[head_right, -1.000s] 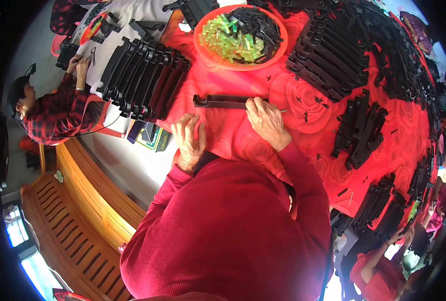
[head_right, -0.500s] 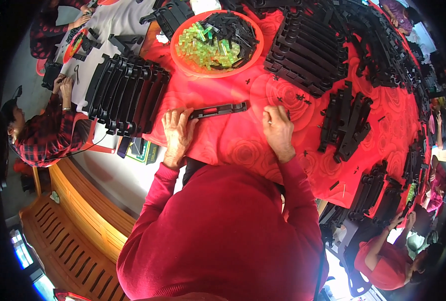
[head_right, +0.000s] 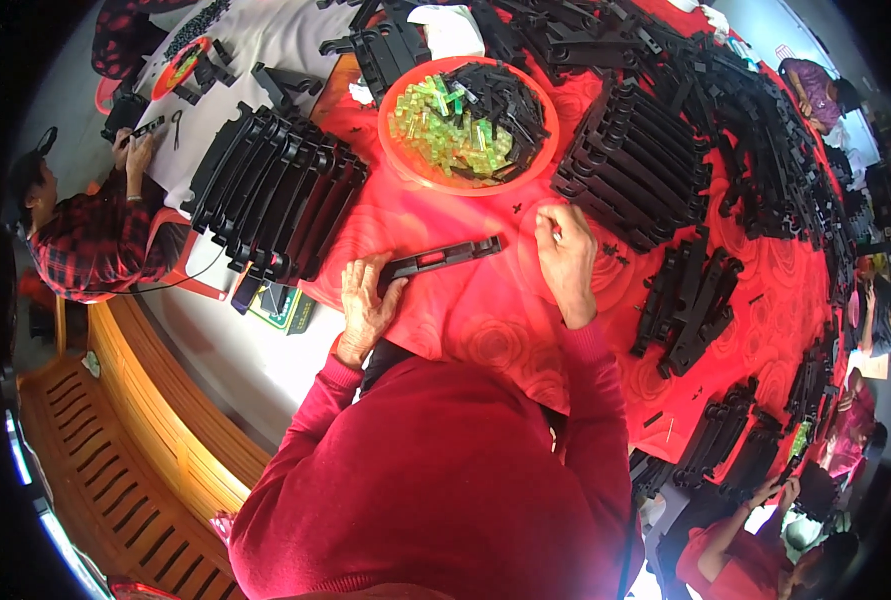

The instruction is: The person assembles plastic components by taking small pins from a bowl and inserting them into black plastic parts by hand, then stacks the assembled pieces on the table.

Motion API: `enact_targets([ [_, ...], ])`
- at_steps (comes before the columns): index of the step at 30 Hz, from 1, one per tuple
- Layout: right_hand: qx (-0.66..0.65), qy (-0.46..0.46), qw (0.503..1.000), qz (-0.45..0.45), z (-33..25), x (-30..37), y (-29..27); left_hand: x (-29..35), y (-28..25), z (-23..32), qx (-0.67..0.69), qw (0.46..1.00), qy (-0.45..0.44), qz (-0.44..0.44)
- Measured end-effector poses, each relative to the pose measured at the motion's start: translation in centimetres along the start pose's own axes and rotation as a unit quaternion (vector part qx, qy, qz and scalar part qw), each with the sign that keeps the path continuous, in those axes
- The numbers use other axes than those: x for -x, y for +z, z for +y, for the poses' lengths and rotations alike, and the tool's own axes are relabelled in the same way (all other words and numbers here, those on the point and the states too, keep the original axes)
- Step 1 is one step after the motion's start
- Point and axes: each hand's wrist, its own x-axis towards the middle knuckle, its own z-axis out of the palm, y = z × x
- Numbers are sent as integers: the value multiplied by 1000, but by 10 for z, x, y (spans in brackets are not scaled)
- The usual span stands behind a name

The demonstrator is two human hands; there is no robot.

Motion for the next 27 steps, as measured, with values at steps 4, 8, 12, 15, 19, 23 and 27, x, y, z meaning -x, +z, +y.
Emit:
enact_targets([
  [4, 0, -47, 998, -51, -21, -45, 20, 3, 0, -1, 16, 1000, 9, 15],
  [8, 164, -95, 972, -137, -15, -87, 52, 2, -2, 1, 23, 1000, 12, 18],
  [12, 298, -92, 917, -251, 6, -111, 96, 5, -1, -3, 8, 1000, 12, 27],
  [15, 333, -98, 899, -267, 7, -116, 104, 3, 0, -3, 13, 999, 21, 32],
  [19, 328, -109, 893, -288, 9, -117, 103, -1, -2, -1, 18, 999, 29, 32],
  [23, 259, -126, 927, -240, -6, -109, 87, -1, -1, -5, 31, 999, 26, 24],
  [27, 98, -110, 964, -220, -32, -82, 55, 0, -5, -6, 59, 998, 20, 0],
])
